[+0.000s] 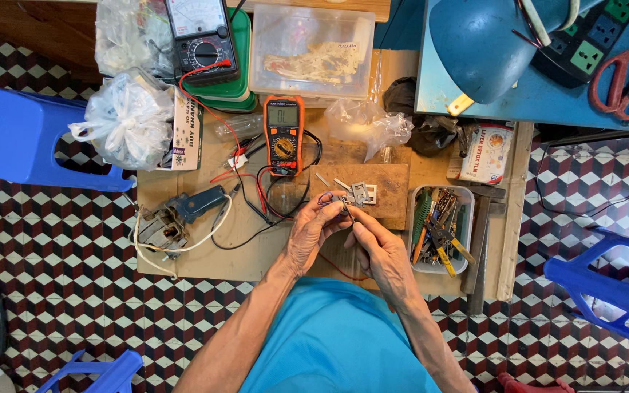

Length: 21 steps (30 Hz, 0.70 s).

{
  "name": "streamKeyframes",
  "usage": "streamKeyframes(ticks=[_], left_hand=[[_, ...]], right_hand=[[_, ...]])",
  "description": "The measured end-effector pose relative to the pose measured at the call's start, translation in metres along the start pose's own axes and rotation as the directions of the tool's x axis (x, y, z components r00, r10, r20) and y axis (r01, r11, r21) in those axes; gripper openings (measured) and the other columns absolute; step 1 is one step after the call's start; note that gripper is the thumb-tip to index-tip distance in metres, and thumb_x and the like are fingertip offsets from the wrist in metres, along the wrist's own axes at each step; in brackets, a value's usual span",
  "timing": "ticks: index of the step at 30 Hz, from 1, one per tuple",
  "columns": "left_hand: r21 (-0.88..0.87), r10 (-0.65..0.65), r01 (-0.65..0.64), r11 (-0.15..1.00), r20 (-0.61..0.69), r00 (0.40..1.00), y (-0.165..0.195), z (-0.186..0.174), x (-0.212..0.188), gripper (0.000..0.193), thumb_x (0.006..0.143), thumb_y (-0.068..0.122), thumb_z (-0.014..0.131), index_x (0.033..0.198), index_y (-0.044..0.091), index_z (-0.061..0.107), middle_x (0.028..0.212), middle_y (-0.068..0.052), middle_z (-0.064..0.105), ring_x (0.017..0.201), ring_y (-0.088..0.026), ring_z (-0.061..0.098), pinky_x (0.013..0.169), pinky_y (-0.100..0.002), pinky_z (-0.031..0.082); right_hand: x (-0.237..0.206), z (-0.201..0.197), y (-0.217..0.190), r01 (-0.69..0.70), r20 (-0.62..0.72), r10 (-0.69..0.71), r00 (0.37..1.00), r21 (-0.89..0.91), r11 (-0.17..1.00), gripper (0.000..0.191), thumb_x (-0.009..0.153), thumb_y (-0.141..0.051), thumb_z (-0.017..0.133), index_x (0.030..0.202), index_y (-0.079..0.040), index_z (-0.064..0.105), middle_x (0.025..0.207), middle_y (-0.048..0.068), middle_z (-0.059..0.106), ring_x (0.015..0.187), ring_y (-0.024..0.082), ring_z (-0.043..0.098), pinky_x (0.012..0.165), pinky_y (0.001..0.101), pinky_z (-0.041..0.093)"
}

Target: The person sits at a workbench and manipulates a small electrical switch or socket component by hand, prying it apart, handling its internal metal and plastic parts, and reassembling the pieces on the bench. A multimeter sits nearby on the bench throughout.

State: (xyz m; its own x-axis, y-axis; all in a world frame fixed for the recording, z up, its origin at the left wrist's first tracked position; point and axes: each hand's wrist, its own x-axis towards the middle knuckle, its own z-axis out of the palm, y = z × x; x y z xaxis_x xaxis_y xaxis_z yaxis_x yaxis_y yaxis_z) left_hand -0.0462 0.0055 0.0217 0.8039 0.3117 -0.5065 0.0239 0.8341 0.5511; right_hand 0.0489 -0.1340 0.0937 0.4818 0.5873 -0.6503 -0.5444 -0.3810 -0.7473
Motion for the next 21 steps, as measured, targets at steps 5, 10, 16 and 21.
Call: streamKeyframes(ticks=[5, 10, 16, 21], left_hand=[[0.065, -0.014, 0.017, 0.998, -0.056, 0.998, -0.0032, 0.0032, -0.0006, 0.041, 0.101, 0.032, 0.063, 0.134, 0.007, 0.064, 0.105, -0.002, 0.071, 0.093, -0.009, 0.067, 0.089, -0.026, 0.057], [0.098, -0.028, 0.037, 0.994, -0.096, 0.995, -0.0011, 0.0076, -0.0004, 0.044, 0.100, 0.035, 0.064, 0.135, 0.008, 0.065, 0.106, -0.002, 0.071, 0.093, -0.009, 0.067, 0.090, -0.025, 0.056], [0.087, -0.018, 0.027, 0.996, -0.106, 0.994, -0.0021, 0.0086, -0.0011, 0.044, 0.099, 0.034, 0.066, 0.133, 0.007, 0.066, 0.107, -0.002, 0.071, 0.093, -0.009, 0.067, 0.089, -0.025, 0.057], [0.094, -0.020, 0.031, 0.995, -0.109, 0.994, -0.0038, 0.0100, -0.0006, 0.042, 0.099, 0.035, 0.066, 0.130, 0.007, 0.068, 0.104, -0.003, 0.071, 0.091, -0.009, 0.067, 0.088, -0.026, 0.059]], right_hand=[[0.0009, 0.0009, -0.0004, -0.009, -0.013, 0.009, 1.000, 0.024, 1.000, 0.046, 0.103, -0.027, 0.054, 0.146, -0.012, 0.059, 0.084, 0.000, 0.065, 0.054, 0.004, 0.042, 0.043, 0.0209, 0.035], [0.0010, -0.0002, 0.0017, 0.010, -0.007, -0.009, 1.000, 0.048, 0.999, 0.047, 0.102, -0.026, 0.054, 0.146, -0.011, 0.058, 0.084, 0.001, 0.065, 0.053, 0.004, 0.042, 0.042, 0.0211, 0.035], [0.0022, -0.0001, 0.0050, -0.004, -0.022, 0.005, 1.000, 0.071, 0.997, 0.048, 0.102, -0.026, 0.054, 0.147, -0.011, 0.059, 0.083, 0.002, 0.064, 0.053, 0.004, 0.041, 0.043, 0.0211, 0.035], [0.0021, -0.0019, 0.0062, 0.011, -0.017, -0.009, 1.000, 0.111, 0.994, 0.047, 0.102, -0.026, 0.055, 0.147, -0.010, 0.058, 0.083, 0.003, 0.065, 0.053, 0.005, 0.042, 0.042, 0.0216, 0.034]])
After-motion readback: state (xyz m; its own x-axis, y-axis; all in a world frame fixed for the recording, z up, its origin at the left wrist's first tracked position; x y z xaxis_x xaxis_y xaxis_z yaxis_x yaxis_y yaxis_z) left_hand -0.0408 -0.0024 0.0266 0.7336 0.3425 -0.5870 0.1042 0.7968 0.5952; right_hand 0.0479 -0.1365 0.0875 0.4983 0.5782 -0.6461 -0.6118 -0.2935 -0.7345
